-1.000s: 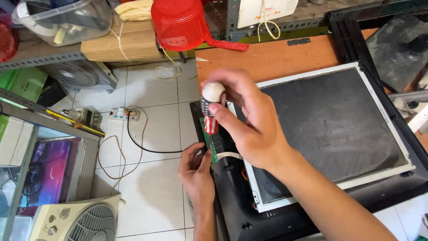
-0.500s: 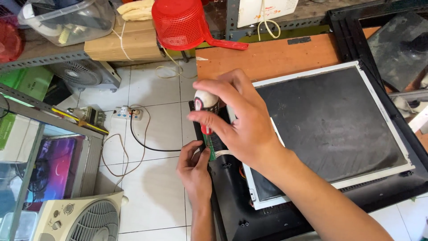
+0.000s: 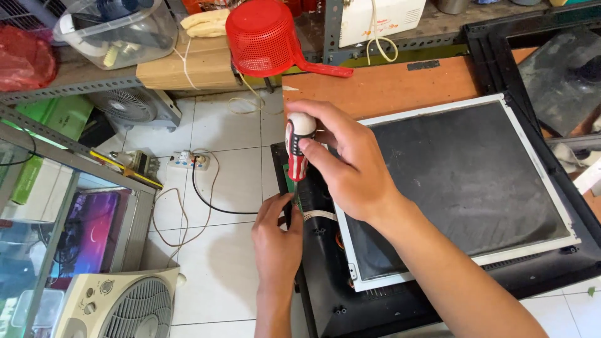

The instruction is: Disassembling an LCD monitor to access and clean internal components using a screwdriver and a brush.

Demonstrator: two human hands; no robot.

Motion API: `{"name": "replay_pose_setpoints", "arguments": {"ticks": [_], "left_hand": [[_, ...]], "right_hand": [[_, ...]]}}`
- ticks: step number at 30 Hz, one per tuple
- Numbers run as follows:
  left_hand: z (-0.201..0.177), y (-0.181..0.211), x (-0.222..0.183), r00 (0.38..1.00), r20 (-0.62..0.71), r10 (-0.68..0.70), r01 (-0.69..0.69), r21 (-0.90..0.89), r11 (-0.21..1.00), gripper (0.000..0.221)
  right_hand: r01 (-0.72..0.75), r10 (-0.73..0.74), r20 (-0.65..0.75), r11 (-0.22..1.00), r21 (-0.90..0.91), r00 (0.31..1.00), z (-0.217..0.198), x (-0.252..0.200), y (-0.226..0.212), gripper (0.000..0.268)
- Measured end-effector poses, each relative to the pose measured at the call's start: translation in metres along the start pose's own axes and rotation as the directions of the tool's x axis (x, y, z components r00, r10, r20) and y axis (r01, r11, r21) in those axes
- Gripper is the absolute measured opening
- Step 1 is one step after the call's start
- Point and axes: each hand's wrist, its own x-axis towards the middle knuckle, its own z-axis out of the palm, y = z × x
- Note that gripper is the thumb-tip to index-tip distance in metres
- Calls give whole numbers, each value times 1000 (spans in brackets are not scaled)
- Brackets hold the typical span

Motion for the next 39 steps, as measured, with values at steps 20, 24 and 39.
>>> {"name": "replay_pose_setpoints", "arguments": {"ticks": [20,24,39], "left_hand": [[-23,8,7,984,162,68,-138,476,869,25],[-23,9,6,984,169,51,-126,467,875,27],[-22,16,5,989,142,43,-106,472,875,24]], "right_hand": [[239,-212,153,953,-187,965,-4,-4,-23,33],[267,-272,23,923,-277,962,2,-3,-9,27],[59,-51,96,995,-83,994,-2,-7,-15,27]]}}
